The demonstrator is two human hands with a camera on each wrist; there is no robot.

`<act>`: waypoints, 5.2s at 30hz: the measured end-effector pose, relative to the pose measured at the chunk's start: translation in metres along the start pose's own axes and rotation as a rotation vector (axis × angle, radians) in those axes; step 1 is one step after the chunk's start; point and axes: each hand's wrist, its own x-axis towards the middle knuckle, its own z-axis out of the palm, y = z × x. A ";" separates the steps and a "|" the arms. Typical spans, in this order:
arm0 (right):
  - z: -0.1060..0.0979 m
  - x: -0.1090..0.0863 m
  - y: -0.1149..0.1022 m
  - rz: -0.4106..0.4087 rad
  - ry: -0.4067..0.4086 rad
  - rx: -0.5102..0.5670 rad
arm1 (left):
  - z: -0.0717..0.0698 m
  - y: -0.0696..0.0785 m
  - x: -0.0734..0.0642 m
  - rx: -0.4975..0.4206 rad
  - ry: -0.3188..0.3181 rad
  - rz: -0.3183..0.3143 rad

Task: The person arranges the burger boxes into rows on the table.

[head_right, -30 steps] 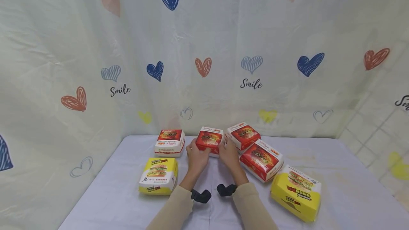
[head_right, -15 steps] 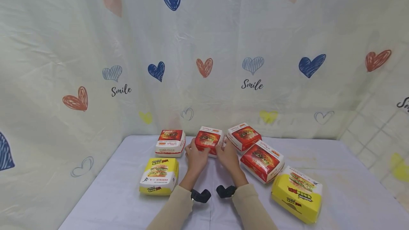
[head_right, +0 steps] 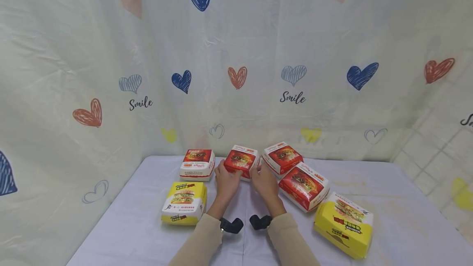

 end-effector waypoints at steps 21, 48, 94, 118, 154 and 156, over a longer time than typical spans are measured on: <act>-0.007 0.013 -0.009 -0.134 0.037 0.137 | -0.003 0.000 -0.001 0.003 0.064 -0.033; 0.001 0.041 -0.008 -0.338 0.015 -0.057 | 0.000 -0.004 0.000 0.037 0.002 -0.023; -0.005 0.020 0.007 -0.201 -0.021 0.024 | 0.000 -0.007 -0.004 0.074 -0.051 0.059; -0.011 0.014 0.003 -0.161 -0.031 -0.006 | -0.003 -0.010 0.000 0.031 -0.046 0.035; -0.009 0.022 0.013 -0.242 -0.122 0.100 | -0.004 -0.008 -0.001 0.089 0.031 0.008; -0.009 0.022 0.013 -0.238 -0.127 0.104 | -0.004 -0.008 -0.001 0.085 0.031 0.003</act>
